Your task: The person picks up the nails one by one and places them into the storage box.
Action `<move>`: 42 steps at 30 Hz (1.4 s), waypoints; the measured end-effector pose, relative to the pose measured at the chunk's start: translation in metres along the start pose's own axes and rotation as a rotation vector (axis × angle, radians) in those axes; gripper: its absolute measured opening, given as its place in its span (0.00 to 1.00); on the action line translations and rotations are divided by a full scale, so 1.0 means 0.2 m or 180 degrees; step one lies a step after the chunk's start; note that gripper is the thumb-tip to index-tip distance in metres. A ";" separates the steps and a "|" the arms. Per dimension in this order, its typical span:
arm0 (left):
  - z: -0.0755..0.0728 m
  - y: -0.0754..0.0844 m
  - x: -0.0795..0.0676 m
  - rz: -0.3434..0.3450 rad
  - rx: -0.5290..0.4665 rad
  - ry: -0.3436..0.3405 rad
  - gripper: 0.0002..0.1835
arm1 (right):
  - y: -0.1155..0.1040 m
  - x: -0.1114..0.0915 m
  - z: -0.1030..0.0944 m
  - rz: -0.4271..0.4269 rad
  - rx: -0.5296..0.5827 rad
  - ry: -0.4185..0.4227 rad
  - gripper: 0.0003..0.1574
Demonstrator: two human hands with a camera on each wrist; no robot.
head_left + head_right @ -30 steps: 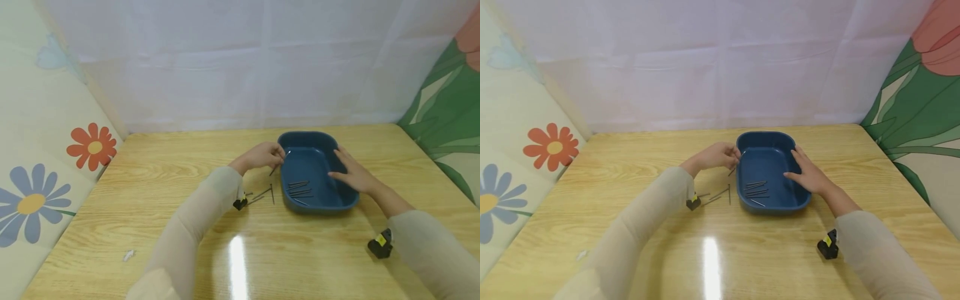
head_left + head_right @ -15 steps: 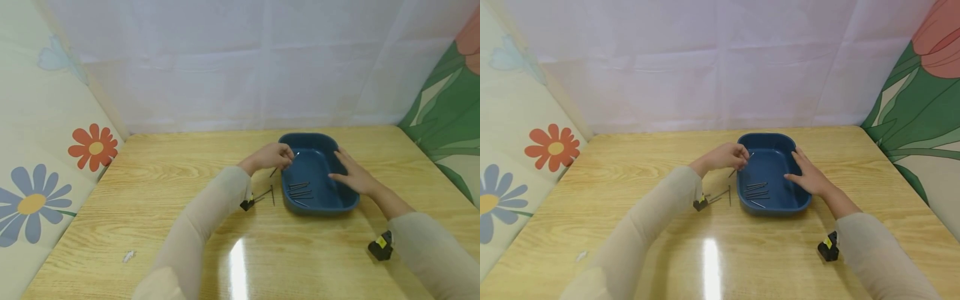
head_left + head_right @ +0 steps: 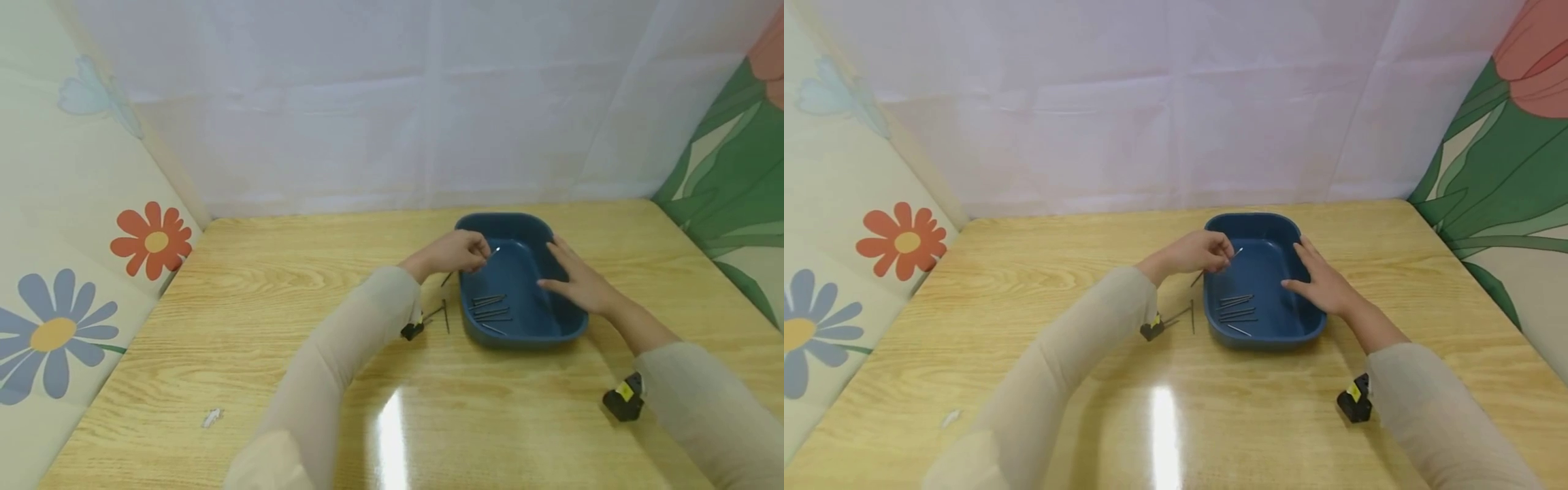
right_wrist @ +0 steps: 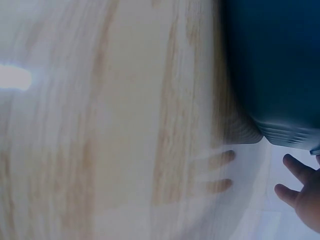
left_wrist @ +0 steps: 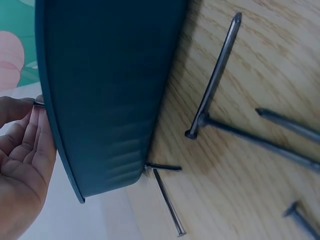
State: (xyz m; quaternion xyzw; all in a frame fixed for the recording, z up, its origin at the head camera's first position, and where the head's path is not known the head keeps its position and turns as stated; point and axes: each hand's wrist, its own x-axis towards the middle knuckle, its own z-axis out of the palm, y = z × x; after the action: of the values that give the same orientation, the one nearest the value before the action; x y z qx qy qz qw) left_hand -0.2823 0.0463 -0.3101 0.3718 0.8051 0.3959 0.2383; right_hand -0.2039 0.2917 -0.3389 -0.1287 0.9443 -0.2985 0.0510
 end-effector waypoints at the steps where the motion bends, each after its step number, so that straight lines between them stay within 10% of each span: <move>1: 0.00 0.00 0.00 0.0013 0.0025 -0.0008 0.11 | 0.00 0.00 0.00 -0.0001 0.0007 0.0003 0.49; 25: 0.12 0.02 0.16 0.0086 0.1362 -0.0270 0.04 | -0.01 -0.01 0.00 0.0054 -0.0022 -0.0004 0.48; 42: 0.19 0.05 0.21 -0.0048 0.2281 -0.0569 0.18 | 0.02 0.00 0.01 -0.0031 0.0124 0.0093 0.48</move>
State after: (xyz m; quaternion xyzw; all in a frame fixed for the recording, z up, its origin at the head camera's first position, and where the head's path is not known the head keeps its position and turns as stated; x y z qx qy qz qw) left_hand -0.2765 0.1010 -0.3273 0.4589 0.8714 0.0530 0.1652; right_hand -0.2034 0.2938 -0.3416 -0.1279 0.9383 -0.3189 0.0382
